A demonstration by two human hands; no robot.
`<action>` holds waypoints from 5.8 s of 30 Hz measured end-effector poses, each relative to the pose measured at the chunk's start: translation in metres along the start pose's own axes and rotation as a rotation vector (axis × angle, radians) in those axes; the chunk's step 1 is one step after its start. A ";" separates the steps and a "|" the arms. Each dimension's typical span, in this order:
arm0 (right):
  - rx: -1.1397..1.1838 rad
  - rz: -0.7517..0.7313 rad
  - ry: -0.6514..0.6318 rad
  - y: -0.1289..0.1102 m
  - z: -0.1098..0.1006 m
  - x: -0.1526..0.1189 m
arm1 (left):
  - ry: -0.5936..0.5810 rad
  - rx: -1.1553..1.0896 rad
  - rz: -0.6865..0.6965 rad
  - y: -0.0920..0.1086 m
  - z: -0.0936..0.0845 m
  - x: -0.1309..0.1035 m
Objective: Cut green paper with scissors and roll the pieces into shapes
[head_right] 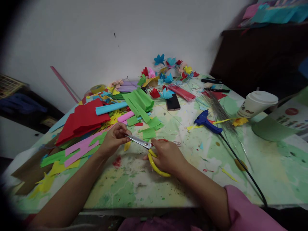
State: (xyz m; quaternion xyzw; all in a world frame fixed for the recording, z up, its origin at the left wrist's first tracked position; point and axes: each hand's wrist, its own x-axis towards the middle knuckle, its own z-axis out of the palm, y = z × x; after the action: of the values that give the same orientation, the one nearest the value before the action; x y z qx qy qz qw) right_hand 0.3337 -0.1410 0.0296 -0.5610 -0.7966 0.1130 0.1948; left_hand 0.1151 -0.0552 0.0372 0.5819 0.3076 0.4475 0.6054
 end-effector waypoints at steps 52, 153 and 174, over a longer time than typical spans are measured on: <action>-0.176 0.038 0.027 0.004 0.000 0.010 | 0.151 -0.480 -0.233 -0.012 0.024 -0.007; 0.547 0.071 0.160 0.003 0.036 0.035 | -0.053 0.096 -0.175 -0.027 0.037 -0.020; 0.493 -0.017 0.285 -0.001 0.033 0.026 | 0.042 0.363 -0.102 -0.029 0.035 -0.020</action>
State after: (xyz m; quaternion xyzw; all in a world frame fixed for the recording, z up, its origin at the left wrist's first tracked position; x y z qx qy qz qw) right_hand 0.3107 -0.1156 0.0056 -0.5001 -0.7142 0.2217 0.4365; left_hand 0.1438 -0.0859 0.0107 0.6557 0.4247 0.3656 0.5059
